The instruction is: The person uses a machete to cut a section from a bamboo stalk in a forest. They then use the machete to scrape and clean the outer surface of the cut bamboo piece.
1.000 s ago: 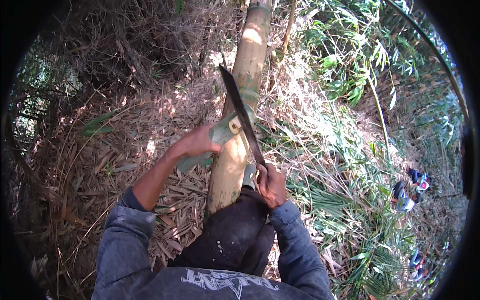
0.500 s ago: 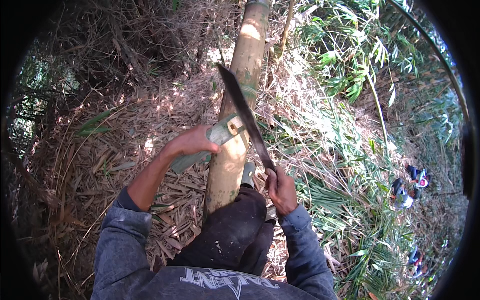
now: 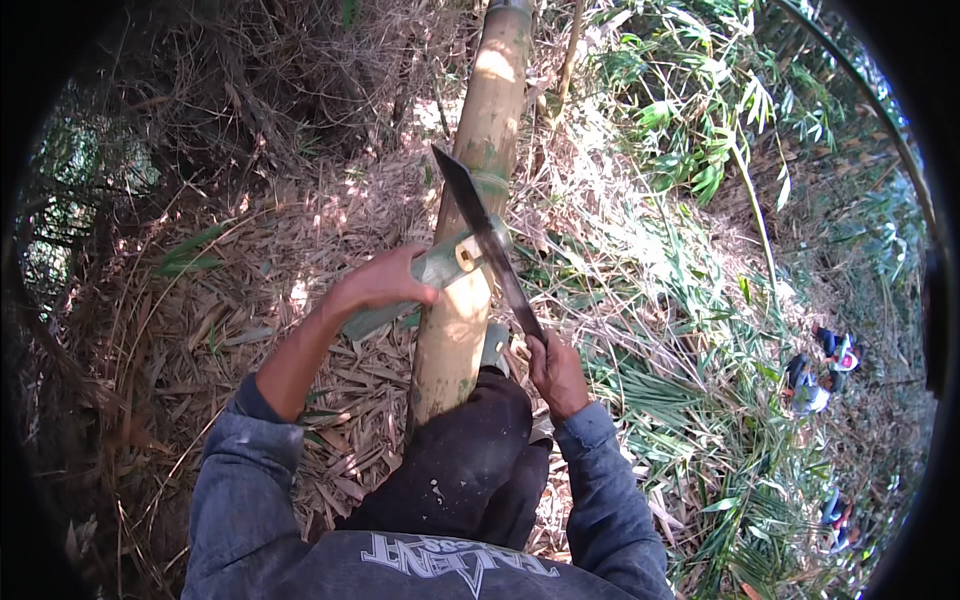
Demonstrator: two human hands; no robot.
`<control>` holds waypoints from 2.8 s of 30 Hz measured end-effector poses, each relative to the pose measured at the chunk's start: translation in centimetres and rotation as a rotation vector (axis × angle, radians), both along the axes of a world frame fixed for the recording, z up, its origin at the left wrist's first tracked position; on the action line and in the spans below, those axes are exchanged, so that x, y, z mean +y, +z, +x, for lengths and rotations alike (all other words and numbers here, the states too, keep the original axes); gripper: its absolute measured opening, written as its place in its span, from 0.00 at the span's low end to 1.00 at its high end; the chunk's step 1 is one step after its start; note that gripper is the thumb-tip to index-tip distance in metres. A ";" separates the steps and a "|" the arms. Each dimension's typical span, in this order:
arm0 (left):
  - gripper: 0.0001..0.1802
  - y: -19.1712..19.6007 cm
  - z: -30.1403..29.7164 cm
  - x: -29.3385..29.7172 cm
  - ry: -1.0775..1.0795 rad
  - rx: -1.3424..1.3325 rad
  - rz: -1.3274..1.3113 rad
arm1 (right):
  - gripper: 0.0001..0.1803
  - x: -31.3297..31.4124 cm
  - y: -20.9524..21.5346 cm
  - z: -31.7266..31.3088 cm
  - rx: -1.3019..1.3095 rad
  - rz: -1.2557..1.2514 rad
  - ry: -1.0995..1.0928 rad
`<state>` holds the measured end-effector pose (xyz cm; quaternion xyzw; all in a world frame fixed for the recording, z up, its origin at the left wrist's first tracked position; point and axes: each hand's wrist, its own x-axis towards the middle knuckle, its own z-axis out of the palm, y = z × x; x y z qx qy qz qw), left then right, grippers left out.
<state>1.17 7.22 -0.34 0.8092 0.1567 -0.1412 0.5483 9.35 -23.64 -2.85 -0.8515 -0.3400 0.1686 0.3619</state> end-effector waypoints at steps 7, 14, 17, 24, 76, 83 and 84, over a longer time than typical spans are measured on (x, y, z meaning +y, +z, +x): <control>0.32 1.8 -1.4 -3.3 0.157 -0.050 0.485 | 0.11 0.5 -0.9 -1.4 -0.253 0.024 -0.040; 0.37 1.8 -1.3 -2.3 0.150 -0.007 0.343 | 0.10 1.5 -0.3 -2.1 -0.360 -0.082 -0.039; 0.39 1.3 -1.2 -2.1 0.151 -0.007 0.226 | 0.10 1.4 -0.2 -2.2 -0.333 -0.055 -0.036; 0.42 -0.5 -1.3 -1.3 0.146 -0.050 0.141 | 0.08 1.8 0.2 -3.0 -0.367 -0.008 -0.037; 0.34 11.2 -11.3 -14.6 0.028 -0.298 0.013 | 0.27 -2.0 19.0 -11.7 0.363 0.638 -0.401; 0.34 15.2 -16.1 -17.7 -0.075 -0.252 0.065 | 0.20 -5.1 20.3 -13.8 0.615 0.797 -0.479; 0.34 15.7 -16.7 -18.0 -0.080 -0.246 0.046 | 0.20 -5.4 20.1 -14.3 0.621 0.801 -0.497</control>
